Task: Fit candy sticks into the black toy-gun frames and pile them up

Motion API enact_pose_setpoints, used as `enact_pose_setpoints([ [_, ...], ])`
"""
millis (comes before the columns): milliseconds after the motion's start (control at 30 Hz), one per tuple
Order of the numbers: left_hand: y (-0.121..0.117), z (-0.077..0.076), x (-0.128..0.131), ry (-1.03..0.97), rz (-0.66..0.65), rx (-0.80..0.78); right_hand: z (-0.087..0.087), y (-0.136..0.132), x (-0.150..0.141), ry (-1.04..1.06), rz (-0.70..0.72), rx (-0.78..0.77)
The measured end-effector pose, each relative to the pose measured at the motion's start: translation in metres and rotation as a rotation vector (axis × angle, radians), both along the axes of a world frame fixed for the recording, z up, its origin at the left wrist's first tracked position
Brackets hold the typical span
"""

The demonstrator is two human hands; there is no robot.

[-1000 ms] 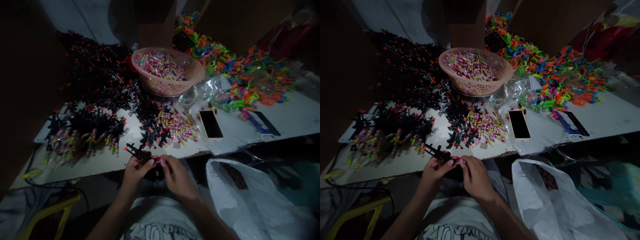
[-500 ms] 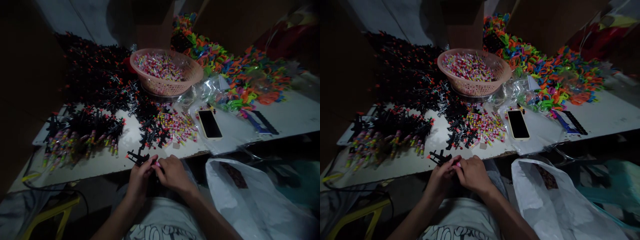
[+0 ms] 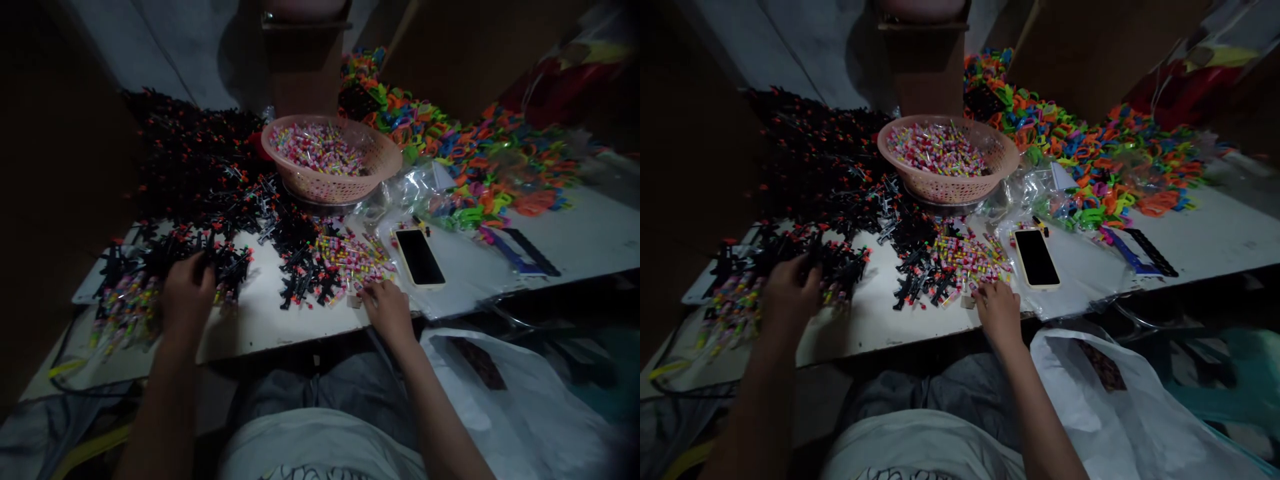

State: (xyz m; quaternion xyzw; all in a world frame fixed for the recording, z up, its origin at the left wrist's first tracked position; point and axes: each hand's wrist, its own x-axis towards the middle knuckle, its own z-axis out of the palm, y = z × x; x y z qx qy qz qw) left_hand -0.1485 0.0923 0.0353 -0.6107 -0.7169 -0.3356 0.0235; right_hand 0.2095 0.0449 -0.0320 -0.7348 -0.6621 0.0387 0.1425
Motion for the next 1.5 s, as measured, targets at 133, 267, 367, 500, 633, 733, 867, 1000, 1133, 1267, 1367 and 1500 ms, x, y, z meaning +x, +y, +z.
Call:
enact_pose_setpoints([
  [133, 0.014, 0.01, -0.016, 0.17, 0.154, 0.013, -0.004, 0.006, 0.001, 0.008, -0.008, 0.001],
  [267, 0.004, -0.015, 0.03, 0.042, -0.206, -0.132, -0.004, 0.006, -0.001, 0.089, -0.019, 0.147],
  [367, -0.006, -0.042, 0.072, 0.018, -0.457, -0.362, -0.002, 0.002, -0.006, 0.274, 0.065, 0.293],
  [500, -0.015, -0.056, 0.091, 0.092, -0.479, -0.465, 0.001, -0.013, -0.025, 0.598, 0.174, 0.269],
  [633, -0.023, -0.05, 0.08, 0.126, -0.476, -0.523, 0.006, -0.027, -0.047, 0.725, 0.223, 0.181],
  [733, -0.032, -0.045, 0.074, 0.147, -0.452, -0.625, 0.009, -0.033, -0.06, 0.721, 0.333, 0.128],
  [867, -0.044, -0.045, 0.071, 0.14, -0.432, -0.653, 0.01, -0.039, -0.072, 0.742, 0.452, 0.063],
  [1000, -0.049, -0.049, 0.07, -0.062, -0.442, -0.461, 0.011, -0.042, -0.08, 0.806, 0.487, 0.026],
  [1133, -0.048, -0.053, 0.077, -0.495, -0.42, -0.367, 0.01, -0.042, -0.092, 0.739, 0.616, -0.021],
  [1267, -0.05, -0.052, 0.089, -1.026, -0.263, -0.387, 0.008, -0.039, -0.1, 0.548, 0.619, -0.05],
  [1367, -0.058, -0.045, 0.1, -1.331, -0.183, -0.439, 0.008, -0.036, -0.098, 0.547, 0.537, 0.045],
  [1500, -0.07, -0.032, 0.113, -1.493, -0.258, -0.449, 0.015, -0.04, -0.091, 0.789, 0.434, 0.129],
])
